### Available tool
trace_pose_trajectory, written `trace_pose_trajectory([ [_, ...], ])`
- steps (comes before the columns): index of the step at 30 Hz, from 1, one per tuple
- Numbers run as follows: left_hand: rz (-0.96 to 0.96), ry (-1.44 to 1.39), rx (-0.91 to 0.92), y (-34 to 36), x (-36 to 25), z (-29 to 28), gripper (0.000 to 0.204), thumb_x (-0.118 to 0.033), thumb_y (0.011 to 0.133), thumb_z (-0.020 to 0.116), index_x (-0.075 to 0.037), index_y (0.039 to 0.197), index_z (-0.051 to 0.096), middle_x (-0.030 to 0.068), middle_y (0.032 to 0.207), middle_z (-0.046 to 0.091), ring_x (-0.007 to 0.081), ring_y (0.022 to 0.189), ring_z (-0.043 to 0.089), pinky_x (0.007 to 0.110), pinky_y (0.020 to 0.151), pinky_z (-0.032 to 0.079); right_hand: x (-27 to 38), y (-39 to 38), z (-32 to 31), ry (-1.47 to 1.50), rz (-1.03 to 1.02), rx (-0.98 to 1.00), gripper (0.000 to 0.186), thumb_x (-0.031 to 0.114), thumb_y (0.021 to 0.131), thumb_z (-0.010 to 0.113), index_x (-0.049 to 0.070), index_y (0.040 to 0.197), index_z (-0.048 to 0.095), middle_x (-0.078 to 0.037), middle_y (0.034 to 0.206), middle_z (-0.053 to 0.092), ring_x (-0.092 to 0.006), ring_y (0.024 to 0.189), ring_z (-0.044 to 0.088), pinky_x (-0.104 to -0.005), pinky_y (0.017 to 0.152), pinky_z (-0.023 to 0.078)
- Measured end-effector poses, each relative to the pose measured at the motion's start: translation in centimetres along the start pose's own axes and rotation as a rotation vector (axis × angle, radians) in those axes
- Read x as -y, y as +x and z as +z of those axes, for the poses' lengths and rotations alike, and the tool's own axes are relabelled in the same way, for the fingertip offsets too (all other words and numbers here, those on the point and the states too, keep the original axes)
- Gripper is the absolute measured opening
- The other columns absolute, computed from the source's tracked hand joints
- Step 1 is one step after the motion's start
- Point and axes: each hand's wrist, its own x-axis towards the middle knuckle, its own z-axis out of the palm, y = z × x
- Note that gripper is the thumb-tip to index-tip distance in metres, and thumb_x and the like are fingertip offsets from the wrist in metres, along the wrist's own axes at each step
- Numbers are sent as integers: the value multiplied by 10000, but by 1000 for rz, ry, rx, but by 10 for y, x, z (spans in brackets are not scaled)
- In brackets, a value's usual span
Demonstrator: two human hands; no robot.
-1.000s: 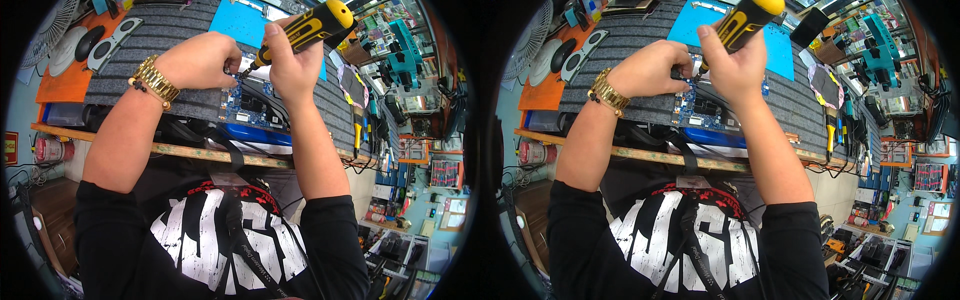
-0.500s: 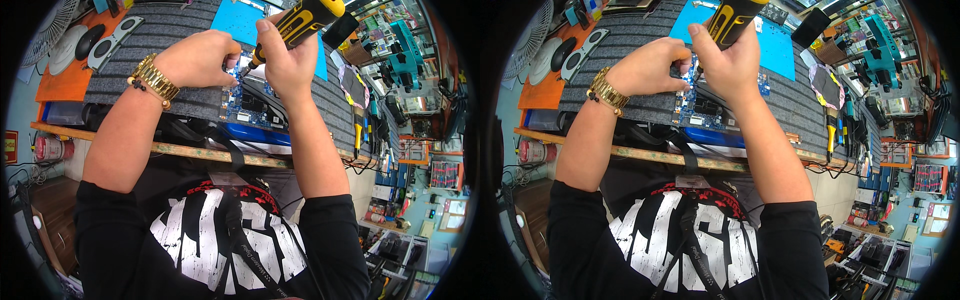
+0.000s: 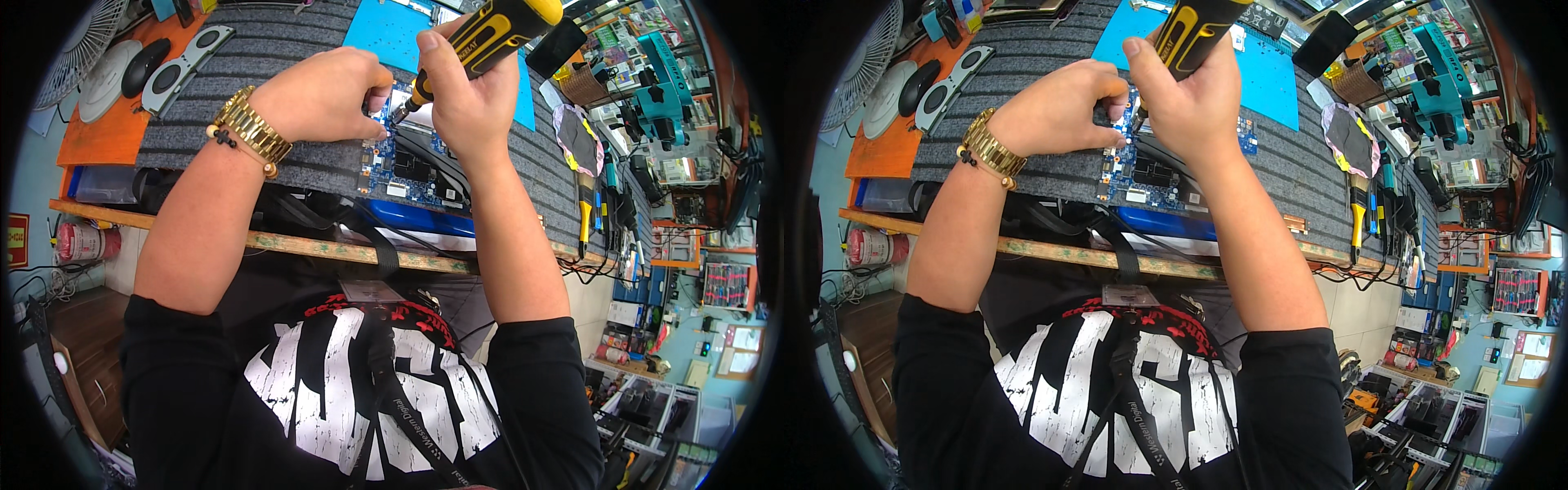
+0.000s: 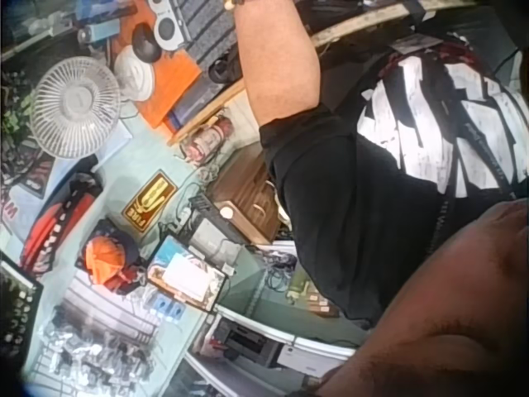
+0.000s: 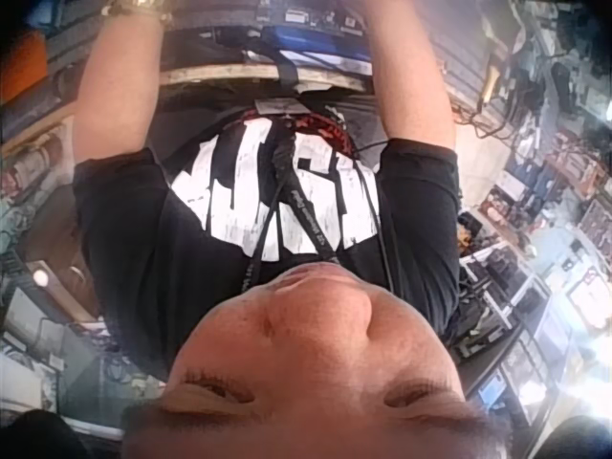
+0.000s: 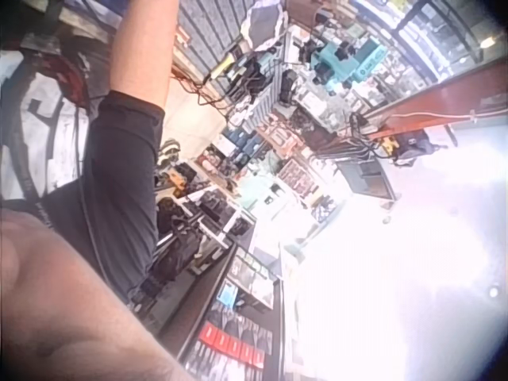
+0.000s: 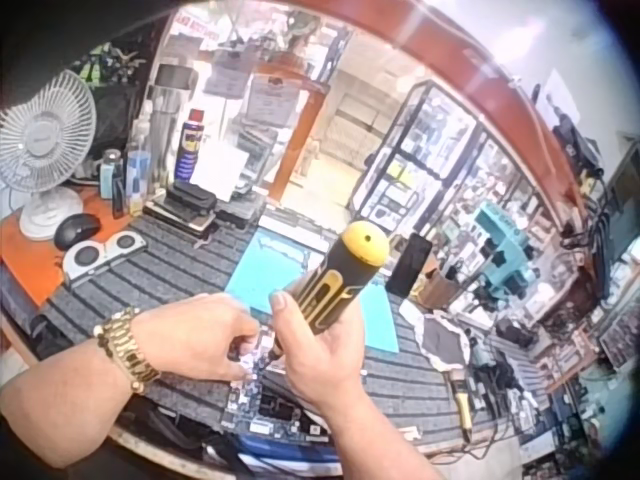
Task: The person wipes a circuit board with a cloth, cleans a copper component with the cloth, and then places the board into a blue testing jig. They apply a substance from a syringe to the board, position a cooling component onto it, and secure the parts using a powered screwdriver.
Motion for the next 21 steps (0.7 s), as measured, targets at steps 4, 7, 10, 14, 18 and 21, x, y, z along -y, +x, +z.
trace_pose_trajectory([
  [4,-5,19,-1,0,0,1,375,-263,834,1022,-9,903,754,165,916,775,367,871,774,487,799,624,0,0,-1,-6,-15,0,143,144,1133,816,32,1128,727,-26,928,751,-87,805,690,-268,710,541],
  [7,-7,16,-6,0,-1,1,375,-263,836,1023,-10,898,753,161,902,773,362,858,773,484,789,624,0,0,-1,-7,-16,3,139,142,1134,812,30,1127,729,-26,928,751,-87,806,691,-269,711,542],
  [10,-4,12,-3,0,-1,0,374,-263,836,1023,-10,898,754,163,911,774,362,866,775,484,796,625,-1,0,-2,-5,-9,17,139,146,1135,808,27,1124,738,-26,921,751,-87,807,691,-271,713,541],
  [14,-92,-16,98,1,-4,-3,378,-234,845,1028,-46,931,712,117,988,701,351,981,698,483,890,586,-1,0,-2,-18,-9,29,146,155,1136,806,21,1119,749,-24,913,752,-85,806,689,-270,716,537],
  [18,14,8,-13,-1,2,2,375,-266,835,1020,-7,907,758,164,928,779,371,882,777,490,810,628,7,0,2,-15,-4,18,152,160,1133,815,25,1120,747,-23,918,753,-86,816,690,-271,726,537],
  [21,-6,-9,8,1,2,0,366,-265,839,1014,-10,913,762,163,933,780,375,897,779,494,822,630,15,-2,4,25,44,-98,165,179,1134,825,37,1135,740,-43,955,776,-118,862,731,-300,778,580],
])
